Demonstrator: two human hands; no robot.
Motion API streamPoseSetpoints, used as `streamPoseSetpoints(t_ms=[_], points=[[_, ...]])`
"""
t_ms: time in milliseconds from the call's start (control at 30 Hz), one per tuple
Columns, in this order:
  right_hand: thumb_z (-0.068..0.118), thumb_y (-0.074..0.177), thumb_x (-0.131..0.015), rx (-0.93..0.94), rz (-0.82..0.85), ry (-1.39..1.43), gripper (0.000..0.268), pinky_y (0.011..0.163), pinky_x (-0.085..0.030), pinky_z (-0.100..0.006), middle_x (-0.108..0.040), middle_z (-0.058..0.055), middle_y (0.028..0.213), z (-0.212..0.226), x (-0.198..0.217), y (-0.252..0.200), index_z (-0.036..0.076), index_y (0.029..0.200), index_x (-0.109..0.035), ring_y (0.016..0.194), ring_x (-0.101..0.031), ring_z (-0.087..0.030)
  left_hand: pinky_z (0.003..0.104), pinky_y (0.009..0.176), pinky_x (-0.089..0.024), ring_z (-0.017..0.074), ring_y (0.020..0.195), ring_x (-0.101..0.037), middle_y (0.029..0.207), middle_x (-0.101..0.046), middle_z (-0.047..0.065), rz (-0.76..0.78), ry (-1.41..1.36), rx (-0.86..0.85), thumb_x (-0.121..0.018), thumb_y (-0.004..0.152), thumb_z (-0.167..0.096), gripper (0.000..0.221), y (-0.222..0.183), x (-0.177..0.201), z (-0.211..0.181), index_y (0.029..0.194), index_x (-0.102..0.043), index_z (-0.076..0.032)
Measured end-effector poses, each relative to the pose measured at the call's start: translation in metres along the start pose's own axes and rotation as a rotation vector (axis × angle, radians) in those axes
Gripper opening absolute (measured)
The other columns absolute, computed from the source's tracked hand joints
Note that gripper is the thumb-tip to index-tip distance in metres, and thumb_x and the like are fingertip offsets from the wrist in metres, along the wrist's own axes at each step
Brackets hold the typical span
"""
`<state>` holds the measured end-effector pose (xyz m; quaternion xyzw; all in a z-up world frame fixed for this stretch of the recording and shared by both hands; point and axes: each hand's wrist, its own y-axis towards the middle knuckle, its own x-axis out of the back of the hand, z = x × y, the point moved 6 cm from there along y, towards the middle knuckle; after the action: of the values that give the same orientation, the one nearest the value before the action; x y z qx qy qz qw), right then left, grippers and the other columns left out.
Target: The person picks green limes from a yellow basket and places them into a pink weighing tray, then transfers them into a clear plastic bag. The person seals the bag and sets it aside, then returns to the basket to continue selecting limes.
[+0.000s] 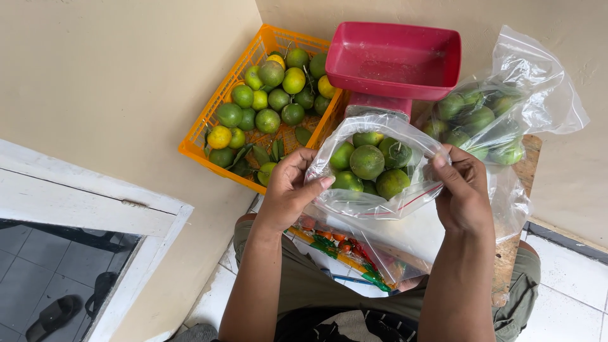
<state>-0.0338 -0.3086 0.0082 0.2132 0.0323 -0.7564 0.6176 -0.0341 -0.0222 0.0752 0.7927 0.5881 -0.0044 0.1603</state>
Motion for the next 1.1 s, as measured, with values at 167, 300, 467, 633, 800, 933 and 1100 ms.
streamPoseSetpoints(t_ms=[167, 300, 467, 633, 800, 933, 1100], points=[[0.026, 0.101, -0.063, -0.039, -0.039, 0.053, 0.023, 0.051, -0.045, -0.018, -0.052, -0.001, 0.065, 0.015, -0.013, -0.003, 0.005, 0.093, -0.064, 0.055, -0.057, -0.007, 0.026, 0.067, -0.047, 0.0110, 0.076, -0.055, 0.077, -0.059, 0.010, -0.046, 0.099, -0.046, -0.072, 0.087, 0.002, 0.025, 0.001, -0.009, -0.011, 0.110, -0.065, 0.005], [0.013, 0.097, -0.072, -0.081, -0.086, -0.022, 0.011, 0.056, -0.039, -0.018, -0.052, 0.007, 0.071, 0.026, -0.008, -0.008, 0.013, 0.092, -0.062, 0.061, -0.047, -0.004, 0.026, 0.081, -0.055, 0.0156, 0.089, -0.067, 0.099, -0.071, 0.006, -0.008, 0.108, 0.164, -0.076, 0.086, -0.020, 0.046, -0.012, 0.000, 0.006, 0.128, -0.062, -0.004], [0.008, 0.098, -0.073, 0.041, -0.120, -0.239, 0.022, 0.053, -0.031, -0.020, -0.039, 0.009, 0.069, 0.052, -0.016, -0.016, 0.013, 0.088, -0.054, 0.058, -0.037, -0.003, 0.027, 0.069, -0.059, 0.0143, 0.082, -0.064, 0.100, -0.066, 0.005, 0.086, 0.090, 0.186, -0.071, 0.092, -0.014, 0.041, -0.016, -0.002, 0.007, 0.130, -0.061, -0.002], [0.001, 0.102, -0.081, 0.118, -0.319, -0.441, 0.030, 0.061, -0.032, -0.022, -0.041, 0.006, 0.069, 0.067, -0.003, -0.008, 0.010, 0.089, -0.056, 0.065, -0.037, -0.003, 0.022, 0.045, -0.050, 0.0096, 0.054, -0.055, 0.084, -0.067, 0.007, -0.088, 0.136, 0.216, -0.066, 0.091, -0.004, 0.031, -0.006, 0.009, -0.002, 0.121, -0.070, 0.004], [-0.003, 0.104, -0.088, 0.333, -0.430, -0.648, 0.029, 0.058, -0.046, -0.025, -0.062, -0.003, 0.079, 0.094, -0.007, 0.020, 0.003, 0.091, -0.063, 0.069, -0.056, -0.008, 0.029, 0.051, -0.053, 0.0123, 0.059, -0.051, 0.072, -0.062, 0.011, -0.300, -0.082, 0.202, -0.061, 0.088, 0.003, 0.024, 0.016, 0.014, -0.018, 0.108, -0.074, 0.007], [-0.008, 0.106, -0.088, 0.450, -0.383, -0.626, 0.033, 0.061, -0.046, -0.027, -0.059, -0.005, 0.078, 0.111, -0.020, 0.039, 0.001, 0.090, -0.060, 0.070, -0.055, -0.011, 0.025, 0.055, -0.048, 0.0052, 0.059, -0.049, 0.076, -0.062, 0.002, -0.285, -0.272, 0.169, -0.061, 0.090, 0.001, 0.030, 0.044, 0.016, -0.032, 0.117, -0.073, 0.005], [-0.012, 0.114, -0.089, 0.553, -0.300, -0.528, 0.038, 0.062, -0.048, -0.031, -0.057, -0.011, 0.075, 0.140, -0.043, 0.035, -0.003, 0.096, -0.057, 0.064, -0.064, -0.019, 0.022, 0.051, -0.043, 0.0043, 0.053, -0.048, 0.113, -0.077, 0.016, -0.311, -0.280, 0.000, -0.059, 0.090, 0.001, 0.034, 0.054, 0.011, -0.076, 0.122, -0.072, 0.006]])
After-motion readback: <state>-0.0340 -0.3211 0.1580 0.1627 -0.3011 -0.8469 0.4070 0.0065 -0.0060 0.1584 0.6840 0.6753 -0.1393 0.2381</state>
